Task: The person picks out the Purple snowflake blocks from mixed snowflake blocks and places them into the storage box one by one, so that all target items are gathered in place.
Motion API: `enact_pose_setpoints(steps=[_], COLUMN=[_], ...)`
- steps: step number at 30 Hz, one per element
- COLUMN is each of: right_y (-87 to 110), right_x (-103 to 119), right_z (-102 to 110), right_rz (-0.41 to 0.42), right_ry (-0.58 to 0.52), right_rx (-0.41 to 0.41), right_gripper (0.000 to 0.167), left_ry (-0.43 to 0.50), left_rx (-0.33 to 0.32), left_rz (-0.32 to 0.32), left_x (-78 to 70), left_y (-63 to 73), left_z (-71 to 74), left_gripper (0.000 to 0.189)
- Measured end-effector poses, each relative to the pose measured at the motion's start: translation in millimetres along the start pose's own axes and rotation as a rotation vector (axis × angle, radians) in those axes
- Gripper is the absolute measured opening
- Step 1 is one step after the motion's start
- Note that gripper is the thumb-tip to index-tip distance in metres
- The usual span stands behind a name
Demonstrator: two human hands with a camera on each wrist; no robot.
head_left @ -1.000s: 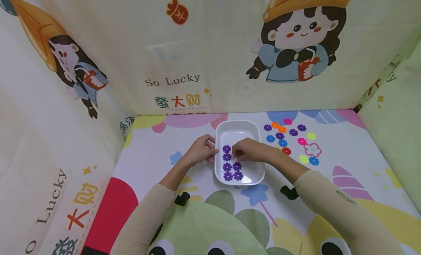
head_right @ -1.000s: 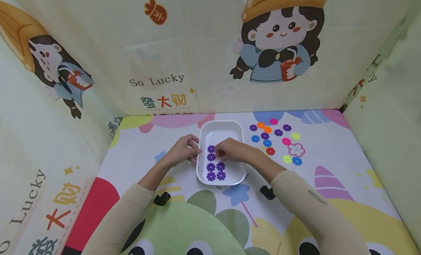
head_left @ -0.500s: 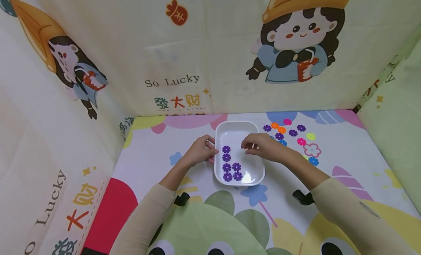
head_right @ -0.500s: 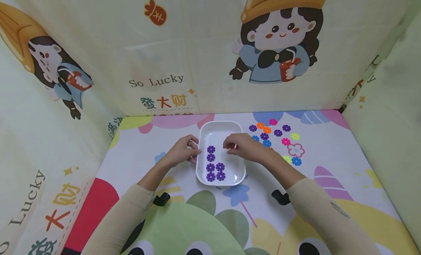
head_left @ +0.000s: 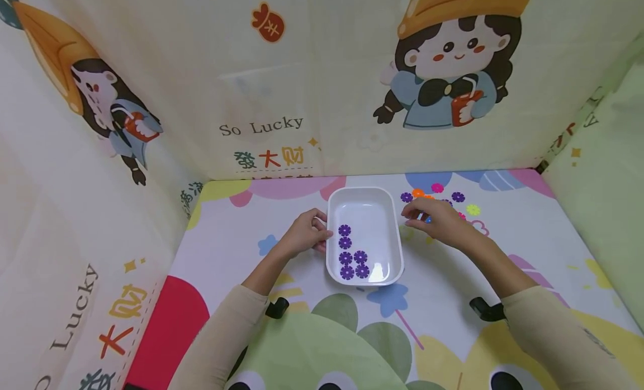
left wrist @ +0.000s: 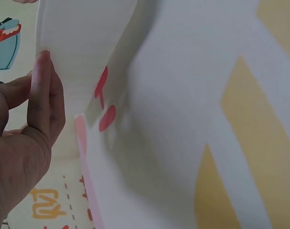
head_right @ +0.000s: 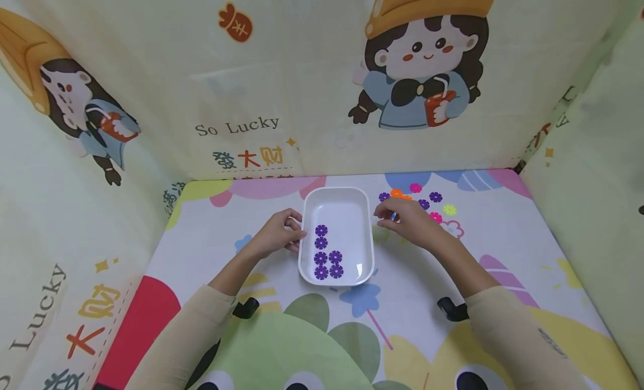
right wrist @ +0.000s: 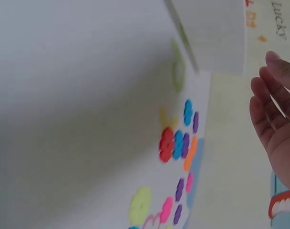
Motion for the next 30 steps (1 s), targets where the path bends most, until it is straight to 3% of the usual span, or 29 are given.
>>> enact_pose_setpoints(steps=[12, 24, 30], right_y=[9.3, -4.9, -11.1], right_x=[-41, -71, -80], right_z=[13, 3, -1], right_rz=[-0.182, -0.396, -0.423], right_ry=[0.043, 0.086, 0.093], right_rx=[-0.026, 0.026, 0.021], right_gripper=[0.032, 0.039, 0.039], left_ry=[0.000, -0.012, -0.004], left_rx=[0.008, 0.006, 0.007], left_rz=[0.003, 0.005, 0.006], left_x=[-0.2, -0.9, -0.6], left_y=[0.6, 0.3, 1.3], left_z=[0.7, 0.9, 0.7], left_gripper=[0.038, 0.037, 0.037])
Point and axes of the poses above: each hand's wrist, its own y-axis away from the middle knuckle, its own z-axis out of the back of the hand, x = y × z, the point moved 4 cm from there along -y, towards the middle knuckle, and after that the axes turned 5 degrees about -y, right-handed, at the moved point
